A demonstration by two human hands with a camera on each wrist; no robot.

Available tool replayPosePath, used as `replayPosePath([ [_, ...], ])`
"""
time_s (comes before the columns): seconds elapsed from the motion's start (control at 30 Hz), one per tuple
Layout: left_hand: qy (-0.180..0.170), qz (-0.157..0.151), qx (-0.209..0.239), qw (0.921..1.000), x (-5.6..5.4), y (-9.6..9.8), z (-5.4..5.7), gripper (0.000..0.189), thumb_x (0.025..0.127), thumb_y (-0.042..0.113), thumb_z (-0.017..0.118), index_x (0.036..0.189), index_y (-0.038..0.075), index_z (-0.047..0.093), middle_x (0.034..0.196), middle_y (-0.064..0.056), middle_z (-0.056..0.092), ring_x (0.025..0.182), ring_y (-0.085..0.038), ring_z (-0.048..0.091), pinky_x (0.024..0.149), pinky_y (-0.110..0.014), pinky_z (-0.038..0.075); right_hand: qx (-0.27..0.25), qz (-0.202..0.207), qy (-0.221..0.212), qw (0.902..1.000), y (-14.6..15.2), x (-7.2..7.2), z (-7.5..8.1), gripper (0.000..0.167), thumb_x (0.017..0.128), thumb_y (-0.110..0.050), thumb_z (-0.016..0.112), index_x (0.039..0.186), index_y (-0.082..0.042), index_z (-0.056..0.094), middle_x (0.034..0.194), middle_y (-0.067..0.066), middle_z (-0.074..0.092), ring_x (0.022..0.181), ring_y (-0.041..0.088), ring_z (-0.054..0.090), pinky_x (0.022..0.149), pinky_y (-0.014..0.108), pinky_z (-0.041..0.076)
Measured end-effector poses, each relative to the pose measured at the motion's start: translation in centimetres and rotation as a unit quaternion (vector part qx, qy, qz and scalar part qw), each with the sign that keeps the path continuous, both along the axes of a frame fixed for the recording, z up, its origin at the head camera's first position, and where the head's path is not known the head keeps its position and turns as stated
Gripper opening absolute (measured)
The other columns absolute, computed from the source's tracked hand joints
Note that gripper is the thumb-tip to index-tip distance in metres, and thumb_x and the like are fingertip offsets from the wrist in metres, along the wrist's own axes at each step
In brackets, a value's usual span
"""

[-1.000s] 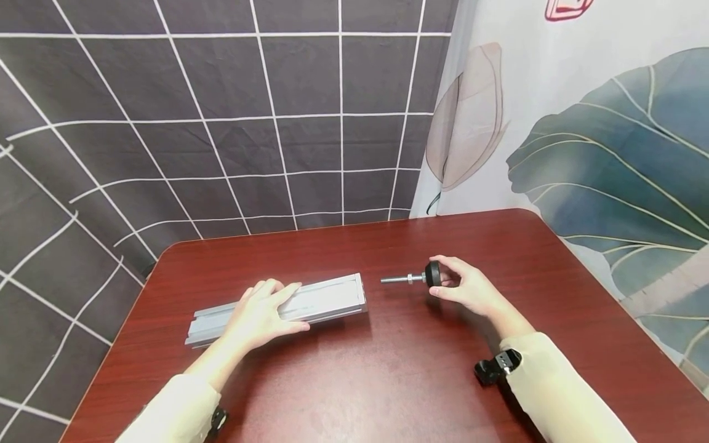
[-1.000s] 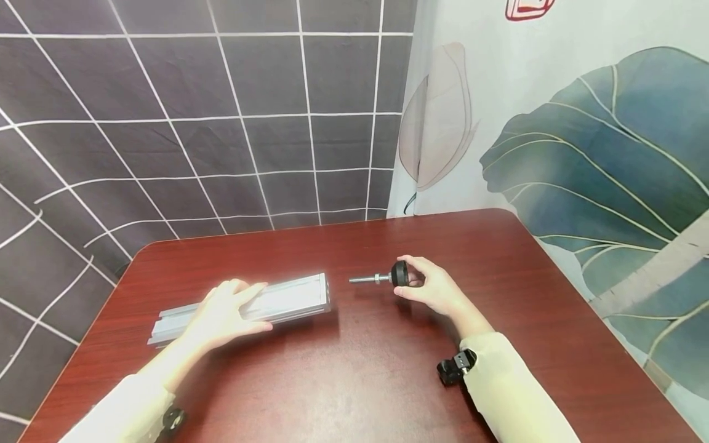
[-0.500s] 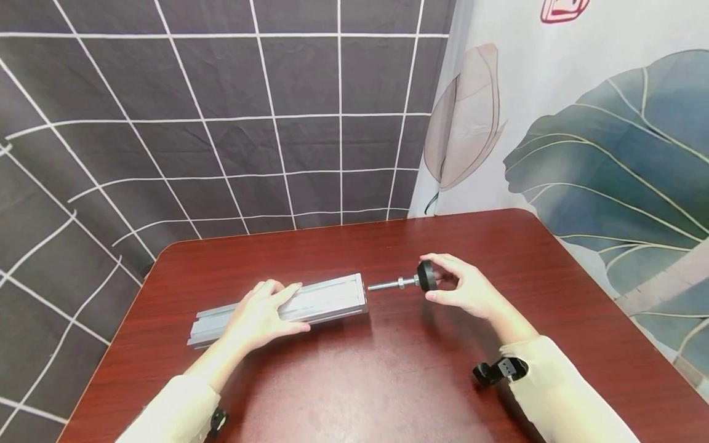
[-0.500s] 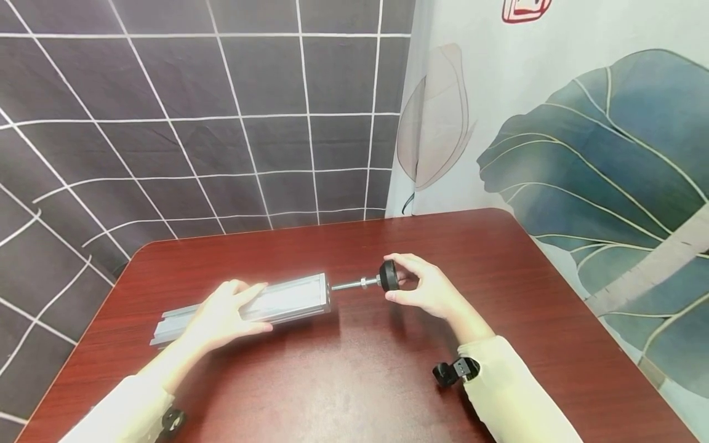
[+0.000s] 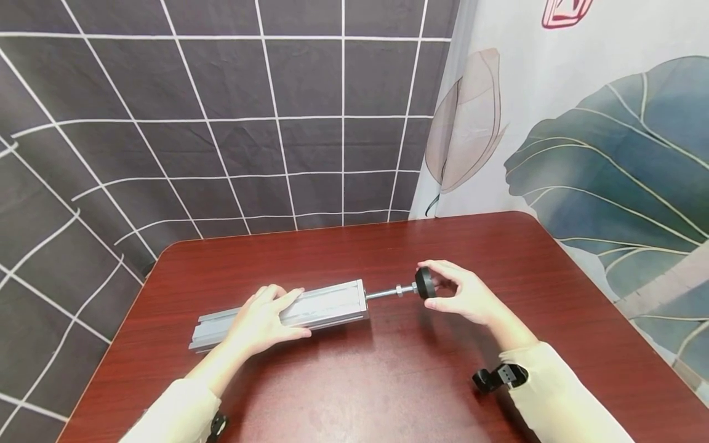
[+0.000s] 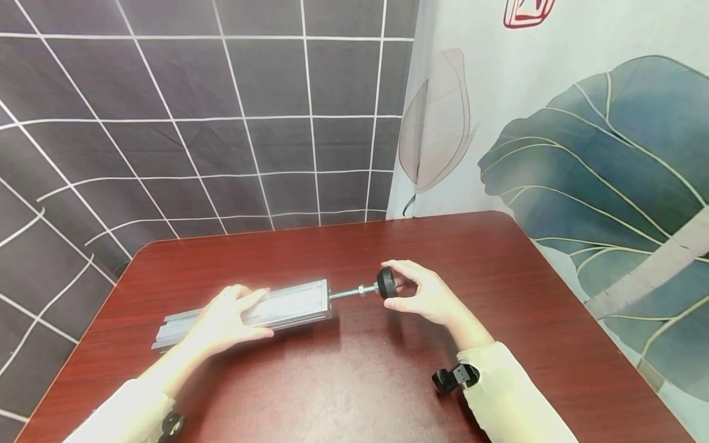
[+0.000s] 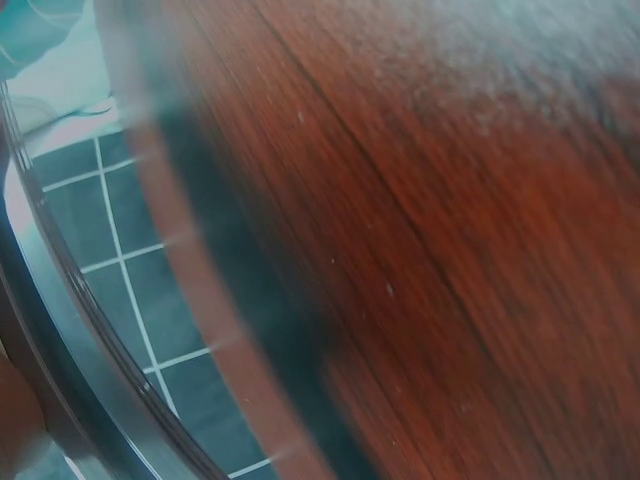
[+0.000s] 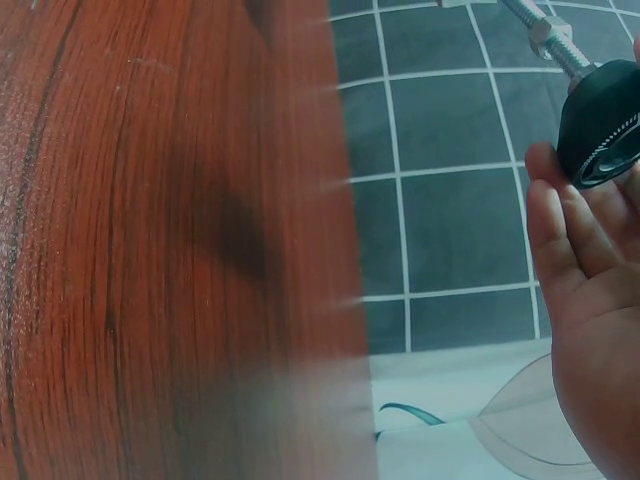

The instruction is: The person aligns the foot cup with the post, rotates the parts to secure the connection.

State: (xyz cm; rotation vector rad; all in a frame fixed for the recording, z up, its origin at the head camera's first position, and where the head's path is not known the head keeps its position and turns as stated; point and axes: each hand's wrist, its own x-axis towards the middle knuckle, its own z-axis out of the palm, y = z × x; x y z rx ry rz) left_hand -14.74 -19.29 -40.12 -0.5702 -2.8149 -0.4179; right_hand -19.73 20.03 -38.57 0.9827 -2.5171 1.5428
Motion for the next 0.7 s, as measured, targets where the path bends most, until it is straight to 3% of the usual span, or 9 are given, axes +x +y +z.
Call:
replayPosePath([
  [0.17,0.003,-0.008,0.005,1.0000,0.0,0.2,-0.1,0.080,0.060,0.060,0.077,0.126,0.019,0.061,0.094,-0.001,0.051,0.087,-0.020,0.049,0.078,-0.038,0.043,-0.010,0.008,-0.009,0.9999,-0.1,0.1,0.0,0.061,0.071,0.003,0.077,0.127,0.000,0.054,0.113,0.009,0.057,0.087,0.011,0.060,0.077,0.022,0.049],
  [0.37,0.015,-0.014,0.013,0.9997,0.0,0.3,-0.2,0.080,0.059,0.061,0.077,0.126,0.020,0.062,0.093,0.000,0.051,0.087,-0.019,0.050,0.077,-0.038,0.043,0.004,0.002,0.019,0.9998,-0.2,0.4,0.6,0.061,0.070,0.003,0.078,0.126,0.000,0.054,0.110,0.004,0.058,0.086,0.011,0.059,0.074,0.026,0.050],
  [0.43,0.021,-0.017,0.017,0.9995,0.1,0.3,-0.1,0.080,0.058,0.061,0.078,0.125,0.019,0.062,0.093,0.000,0.051,0.086,-0.019,0.050,0.077,-0.038,0.043,0.010,0.000,0.031,0.9995,-0.5,1.0,1.6,0.060,0.069,0.004,0.078,0.124,0.002,0.054,0.108,0.004,0.059,0.085,0.011,0.059,0.073,0.026,0.050],
  [0.6,0.030,-0.020,0.026,0.9990,0.3,0.5,0.2,0.080,0.058,0.059,0.079,0.125,0.019,0.062,0.093,0.000,0.051,0.087,-0.019,0.050,0.077,-0.038,0.043,0.003,0.007,0.043,0.9991,-0.5,1.3,2.5,0.060,0.069,0.003,0.078,0.123,0.004,0.054,0.106,0.003,0.059,0.085,0.011,0.059,0.071,0.025,0.049],
  [0.7,0.026,-0.015,0.032,0.9990,0.4,0.6,0.3,0.080,0.058,0.059,0.079,0.125,0.019,0.062,0.094,0.000,0.052,0.088,-0.019,0.050,0.077,-0.038,0.043,-0.014,0.014,0.041,0.9989,-0.2,0.9,2.1,0.060,0.069,0.002,0.078,0.125,0.001,0.054,0.108,0.000,0.058,0.085,0.012,0.060,0.073,0.024,0.049],
])
